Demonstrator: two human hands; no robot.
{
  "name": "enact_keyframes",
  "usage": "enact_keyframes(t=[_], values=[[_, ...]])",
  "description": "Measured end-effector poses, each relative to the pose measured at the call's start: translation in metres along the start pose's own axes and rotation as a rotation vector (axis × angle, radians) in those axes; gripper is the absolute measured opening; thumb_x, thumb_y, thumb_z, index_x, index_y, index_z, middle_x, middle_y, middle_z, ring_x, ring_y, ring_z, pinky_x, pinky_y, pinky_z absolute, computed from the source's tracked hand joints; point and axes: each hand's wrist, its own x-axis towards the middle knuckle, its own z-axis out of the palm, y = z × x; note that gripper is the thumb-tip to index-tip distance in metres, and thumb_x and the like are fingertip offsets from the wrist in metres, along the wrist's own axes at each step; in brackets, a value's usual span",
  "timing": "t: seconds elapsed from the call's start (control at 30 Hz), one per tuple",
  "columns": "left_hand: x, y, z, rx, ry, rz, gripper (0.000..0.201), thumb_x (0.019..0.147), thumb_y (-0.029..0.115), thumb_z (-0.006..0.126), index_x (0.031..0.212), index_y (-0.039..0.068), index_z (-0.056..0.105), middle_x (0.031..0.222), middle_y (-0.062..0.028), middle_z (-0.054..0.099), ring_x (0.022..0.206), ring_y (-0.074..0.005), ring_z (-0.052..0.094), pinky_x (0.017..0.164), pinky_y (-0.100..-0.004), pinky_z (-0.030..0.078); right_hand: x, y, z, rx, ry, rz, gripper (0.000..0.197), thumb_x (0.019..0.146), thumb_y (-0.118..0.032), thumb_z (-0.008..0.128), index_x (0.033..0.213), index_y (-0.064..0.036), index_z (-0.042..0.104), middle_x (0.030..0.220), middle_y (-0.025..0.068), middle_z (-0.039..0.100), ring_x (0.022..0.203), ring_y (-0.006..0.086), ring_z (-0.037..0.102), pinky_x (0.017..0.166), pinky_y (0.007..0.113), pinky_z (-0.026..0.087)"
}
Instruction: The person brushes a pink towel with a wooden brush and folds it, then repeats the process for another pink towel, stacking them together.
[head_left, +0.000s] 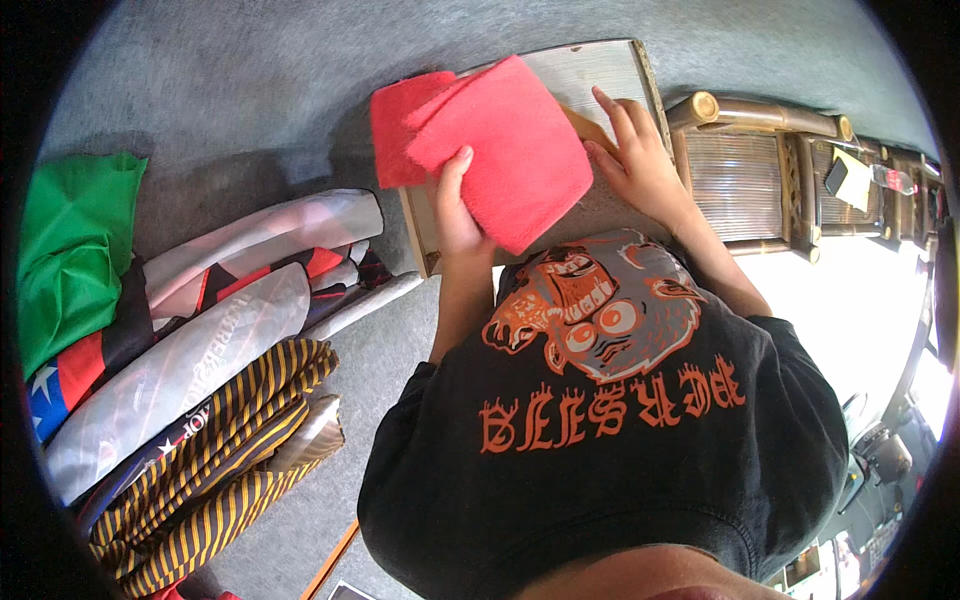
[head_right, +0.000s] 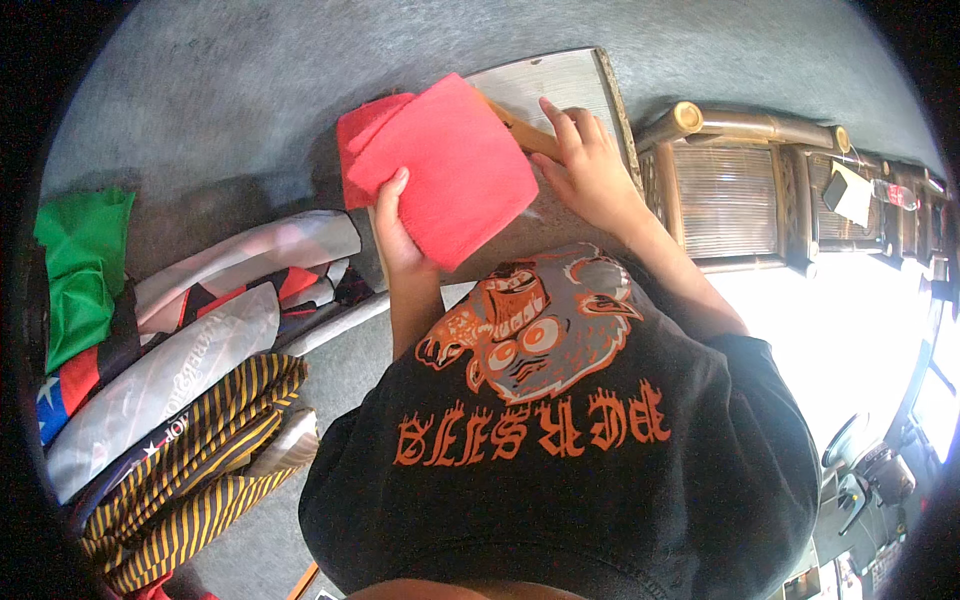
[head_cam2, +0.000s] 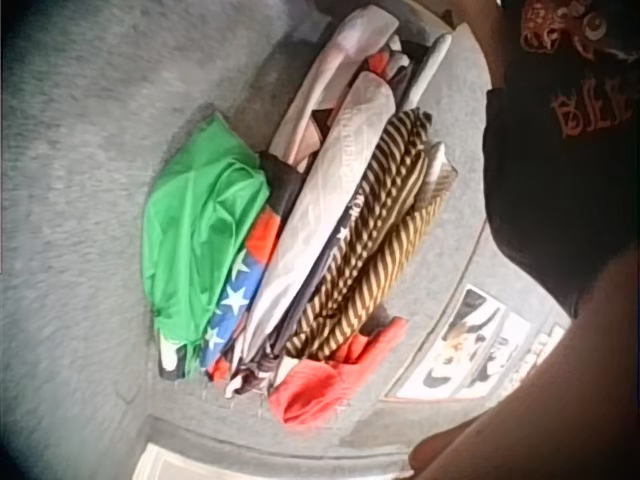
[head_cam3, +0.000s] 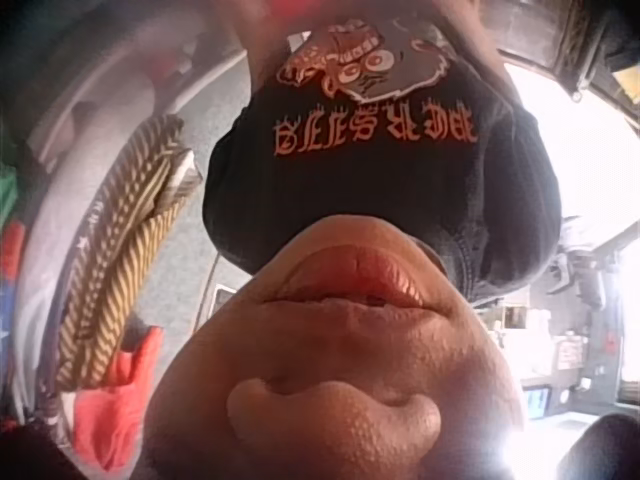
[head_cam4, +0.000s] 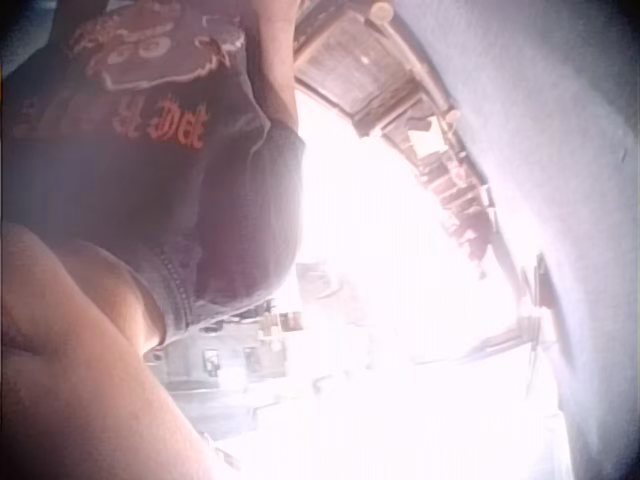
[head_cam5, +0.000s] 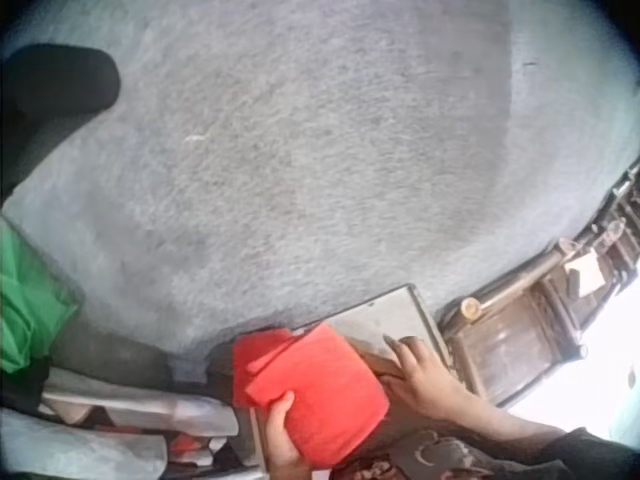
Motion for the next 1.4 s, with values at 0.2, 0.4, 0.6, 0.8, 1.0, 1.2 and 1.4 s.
enact_keyframes(t=[0.2,0.4,0.6,0.8,1.0,1.2,1.4], values=[[-0.002,-0.012,0.004,-0.115,-0.067,-0.096,0.042,0.087,0.019,0.058,0.124,0.002,0.047,0.118,-0.0126,0.056,0.106,-0.0228,0.057,0.090,-0.0382,0.047,0.010,-0.047,-0.041,0.272,0.026,-0.380,0.075,0.068,-0.040,0.077,0.129,-0.0049,0.052,0.122,0.0177,0.048,0.107,0.0339,0.050,0.093,0.042,0.042],[-0.017,-0.008,0.024,-0.234,-0.136,-0.108,0.046,0.095,0.034,0.046,0.130,0.005,0.044,0.126,-0.0115,0.054,0.116,-0.0249,0.051,0.100,-0.0407,0.039,0.008,-0.064,-0.023,0.039,-0.044,-0.407,0.074,0.065,-0.037,0.079,0.130,-0.0123,0.054,0.126,0.0174,0.047,0.114,0.0369,0.045,0.097,0.046,0.037],[-0.015,-0.013,0.016,-0.118,-0.080,-0.043,0.044,0.094,0.033,0.047,0.129,0.007,0.045,0.126,-0.0097,0.053,0.117,-0.0240,0.051,0.101,-0.0409,0.038,0.010,-0.058,-0.026,0.304,-0.005,-0.350,0.068,0.070,-0.031,0.075,0.130,-0.0095,0.054,0.128,0.0181,0.046,0.115,0.0359,0.046,0.097,0.044,0.037],[-0.017,-0.014,0.019,-0.046,-0.060,-0.008,0.034,0.090,0.015,0.054,0.121,0.003,0.044,0.116,-0.0083,0.053,0.107,-0.0173,0.052,0.093,-0.0350,0.041,0.008,-0.042,-0.026,0.500,-0.029,-0.304,0.047,0.083,-0.021,0.063,0.126,-0.0037,0.056,0.123,0.0211,0.053,0.115,0.0334,0.048,0.102,0.043,0.034],[-0.016,-0.020,0.013,0.042,-0.069,0.022,0.042,0.089,0.018,0.050,0.128,0.004,0.045,0.124,-0.0098,0.054,0.115,-0.0219,0.052,0.100,-0.0390,0.039,0.000,-0.043,-0.018,1.012,-0.001,0.096,0.034,0.097,-0.021,0.047,0.122,0.0014,0.055,0.117,0.0153,0.061,0.108,0.0225,0.056,0.097,0.035,0.040],[-0.020,-0.019,0.014,0.004,-0.051,0.005,0.042,0.088,0.015,0.048,0.128,0.004,0.045,0.123,-0.0093,0.054,0.113,-0.0212,0.053,0.098,-0.0383,0.041,-0.002,-0.042,-0.012,1.468,0.219,0.442,0.050,0.101,-0.034,0.039,0.131,0.0050,0.043,0.132,0.0175,0.051,0.123,0.0261,0.048,0.106,0.040,0.035],[-0.022,-0.025,0.012,0.042,-0.049,0.028,0.040,0.089,0.012,0.046,0.128,0.004,0.044,0.123,-0.0090,0.054,0.111,-0.0203,0.054,0.095,-0.0382,0.043,0.002,-0.047,-0.016,1.555,0.336,0.495,0.053,0.100,-0.038,0.038,0.134,0.0028,0.040,0.136,0.0168,0.046,0.127,0.0253,0.044,0.107,0.041,0.034]])
